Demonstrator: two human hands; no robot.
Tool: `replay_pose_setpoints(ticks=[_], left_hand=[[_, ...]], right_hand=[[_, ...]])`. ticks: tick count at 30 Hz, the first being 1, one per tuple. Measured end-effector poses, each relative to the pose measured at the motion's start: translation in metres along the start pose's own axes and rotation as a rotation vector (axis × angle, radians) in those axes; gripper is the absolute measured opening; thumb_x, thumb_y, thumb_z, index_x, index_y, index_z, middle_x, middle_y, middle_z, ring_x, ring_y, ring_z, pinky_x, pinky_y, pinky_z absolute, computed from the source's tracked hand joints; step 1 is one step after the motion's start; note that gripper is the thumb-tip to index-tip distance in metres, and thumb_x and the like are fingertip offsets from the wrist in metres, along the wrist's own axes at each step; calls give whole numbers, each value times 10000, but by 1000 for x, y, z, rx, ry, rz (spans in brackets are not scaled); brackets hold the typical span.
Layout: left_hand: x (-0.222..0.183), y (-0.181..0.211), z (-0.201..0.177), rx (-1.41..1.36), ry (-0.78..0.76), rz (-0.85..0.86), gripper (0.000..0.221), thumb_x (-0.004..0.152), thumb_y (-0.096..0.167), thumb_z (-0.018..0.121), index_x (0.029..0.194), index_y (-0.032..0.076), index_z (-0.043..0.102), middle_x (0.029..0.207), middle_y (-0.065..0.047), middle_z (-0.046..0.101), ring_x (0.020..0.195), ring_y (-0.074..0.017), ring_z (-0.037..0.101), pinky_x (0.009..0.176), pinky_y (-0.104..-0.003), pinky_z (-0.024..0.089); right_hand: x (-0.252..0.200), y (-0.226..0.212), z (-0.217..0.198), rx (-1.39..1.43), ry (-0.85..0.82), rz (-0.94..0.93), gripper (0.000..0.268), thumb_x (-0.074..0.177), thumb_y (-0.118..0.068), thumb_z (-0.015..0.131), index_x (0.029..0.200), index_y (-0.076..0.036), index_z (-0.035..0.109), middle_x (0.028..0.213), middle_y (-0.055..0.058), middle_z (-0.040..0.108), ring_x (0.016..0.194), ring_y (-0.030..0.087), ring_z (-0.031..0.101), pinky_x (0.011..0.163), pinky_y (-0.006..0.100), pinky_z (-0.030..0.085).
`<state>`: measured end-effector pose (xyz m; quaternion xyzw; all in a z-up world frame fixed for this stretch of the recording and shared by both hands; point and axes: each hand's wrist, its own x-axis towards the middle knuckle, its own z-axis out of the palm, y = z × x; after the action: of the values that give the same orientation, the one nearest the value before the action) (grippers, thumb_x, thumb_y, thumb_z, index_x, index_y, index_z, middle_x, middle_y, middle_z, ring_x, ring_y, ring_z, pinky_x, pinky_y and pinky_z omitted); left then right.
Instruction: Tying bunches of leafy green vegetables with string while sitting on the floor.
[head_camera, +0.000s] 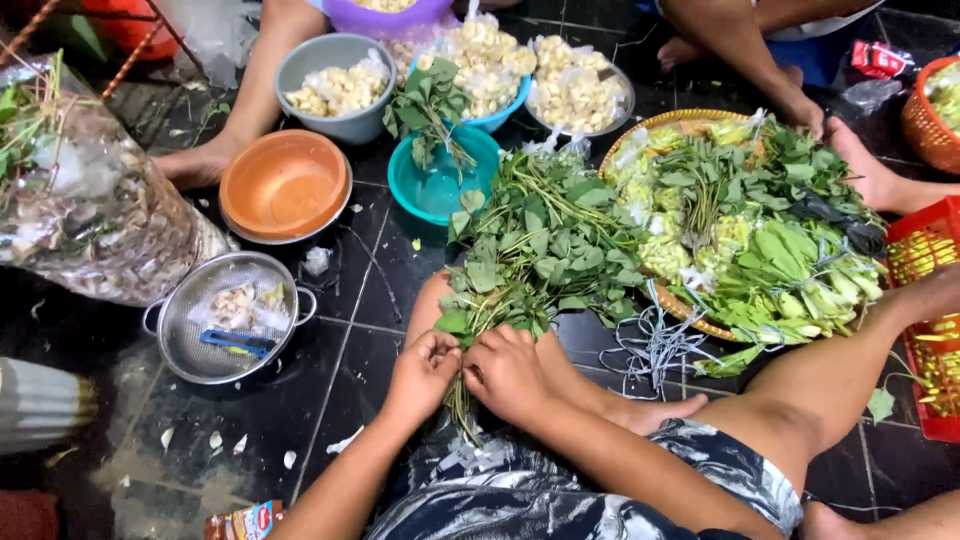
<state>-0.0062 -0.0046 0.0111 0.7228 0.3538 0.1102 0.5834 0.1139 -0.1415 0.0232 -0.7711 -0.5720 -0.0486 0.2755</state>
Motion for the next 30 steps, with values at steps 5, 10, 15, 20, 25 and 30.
replay_pose_setpoints(ticks=[5,10,15,20,25,30], left_hand=[[-14,5,-6,47,-64,172,364,864,1,683,1200,30,548,967,-170,767,889,-290,784,812,-460,610],[-2,-9,-11,-148,-99,186,452,774,-140,508,1182,55,504,1025,-97,642,867,-167,710,692,-258,557],[0,-14,-21,59,-51,314,166,802,-14,729,953,52,742,950,-25,707,796,-143,667,723,-254,547],[11,-22,-25,46,-179,241,164,826,22,759,983,38,807,924,-22,768,806,-131,683,750,-250,545],[24,-41,-25,-95,-230,162,128,854,34,788,973,32,834,855,-128,756,705,-184,697,618,-329,635],[22,-37,-30,5,-247,262,106,811,56,823,915,45,838,817,-131,761,760,-231,712,695,-399,591]], right_hand=[[6,-9,-5,148,-67,128,236,794,-271,776,1010,-201,713,909,23,694,984,267,640,824,430,476],[13,-2,-7,178,-30,-51,71,814,-122,720,842,-118,654,854,28,667,863,206,567,886,379,449],[9,-5,-2,257,41,-79,106,847,-115,703,862,-116,599,862,40,632,839,205,544,856,354,448],[10,-3,-1,360,148,-136,164,820,-75,737,924,-77,611,948,65,650,889,240,575,861,361,458],[8,11,15,387,221,-211,127,962,-203,634,837,-188,655,899,-8,683,804,271,637,698,397,485],[2,17,24,383,203,-250,142,969,-219,641,835,-177,660,915,11,693,803,290,646,684,414,485]])
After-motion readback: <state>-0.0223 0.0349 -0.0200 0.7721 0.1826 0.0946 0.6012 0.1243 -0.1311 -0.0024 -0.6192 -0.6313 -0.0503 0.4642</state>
